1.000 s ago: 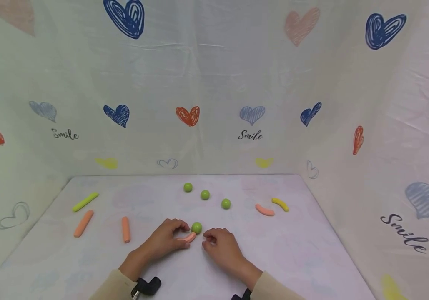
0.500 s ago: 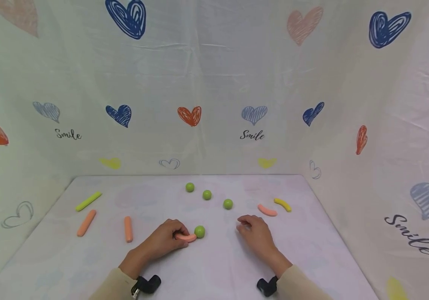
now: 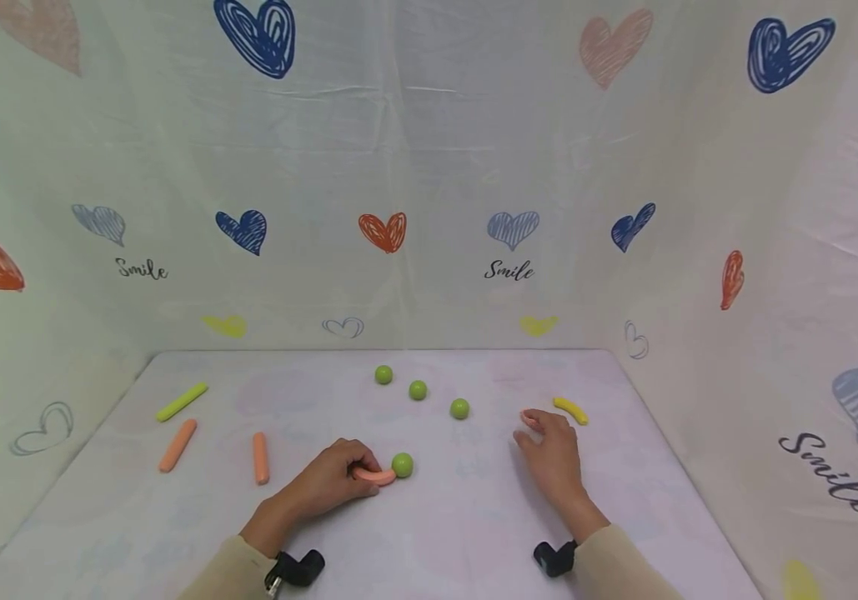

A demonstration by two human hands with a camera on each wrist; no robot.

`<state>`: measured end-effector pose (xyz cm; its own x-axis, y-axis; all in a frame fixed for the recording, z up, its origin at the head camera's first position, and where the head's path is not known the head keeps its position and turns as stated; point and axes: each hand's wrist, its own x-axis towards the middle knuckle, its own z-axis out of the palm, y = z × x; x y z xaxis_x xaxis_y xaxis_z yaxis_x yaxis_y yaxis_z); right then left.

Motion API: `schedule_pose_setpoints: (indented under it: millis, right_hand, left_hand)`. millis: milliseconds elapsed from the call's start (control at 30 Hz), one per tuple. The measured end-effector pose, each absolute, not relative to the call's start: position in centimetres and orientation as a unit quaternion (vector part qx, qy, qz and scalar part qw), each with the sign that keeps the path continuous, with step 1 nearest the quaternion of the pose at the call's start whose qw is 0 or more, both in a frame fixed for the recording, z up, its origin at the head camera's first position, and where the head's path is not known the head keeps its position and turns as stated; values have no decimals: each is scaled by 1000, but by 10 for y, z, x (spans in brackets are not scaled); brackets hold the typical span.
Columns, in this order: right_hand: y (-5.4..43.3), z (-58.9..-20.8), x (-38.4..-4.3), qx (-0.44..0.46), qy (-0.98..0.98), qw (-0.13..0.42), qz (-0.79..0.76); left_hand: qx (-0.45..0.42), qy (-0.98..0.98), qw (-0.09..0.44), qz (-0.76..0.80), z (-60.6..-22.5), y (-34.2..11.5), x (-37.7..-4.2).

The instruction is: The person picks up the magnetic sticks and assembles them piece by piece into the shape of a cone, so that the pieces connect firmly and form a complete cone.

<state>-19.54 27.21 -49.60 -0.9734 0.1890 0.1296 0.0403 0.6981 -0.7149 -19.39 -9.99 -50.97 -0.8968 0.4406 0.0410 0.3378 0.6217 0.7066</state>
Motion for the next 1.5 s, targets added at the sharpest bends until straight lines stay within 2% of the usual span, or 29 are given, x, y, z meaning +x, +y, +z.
schedule_pose_setpoints:
  millis: [133,300,667,933,1167,1500]
  right_hand:
    - [280,-497,-200,-80,-918,107,373]
    - [288,-500,-206,-94,-924,87,360]
    - [293,-508,-220,-59,-932,35,357]
    - [283,-505,-219,-16,-929,19,370]
    - [277,-503,-215,-69,-936,16,346]
    - [274,-514,-222,-69,-948,41,307]
  left_hand:
    - [216,897,68,379,-510,-99,-194]
    - [214,896,71,384,-511,-98,-194]
    - [211,897,71,381,-511,-99,-194]
    - [208,899,73,379,-509,-99,-194]
    - [204,897,80,384,-507,-100,-194]
    - [208,896,80,385,-510,-99,-194]
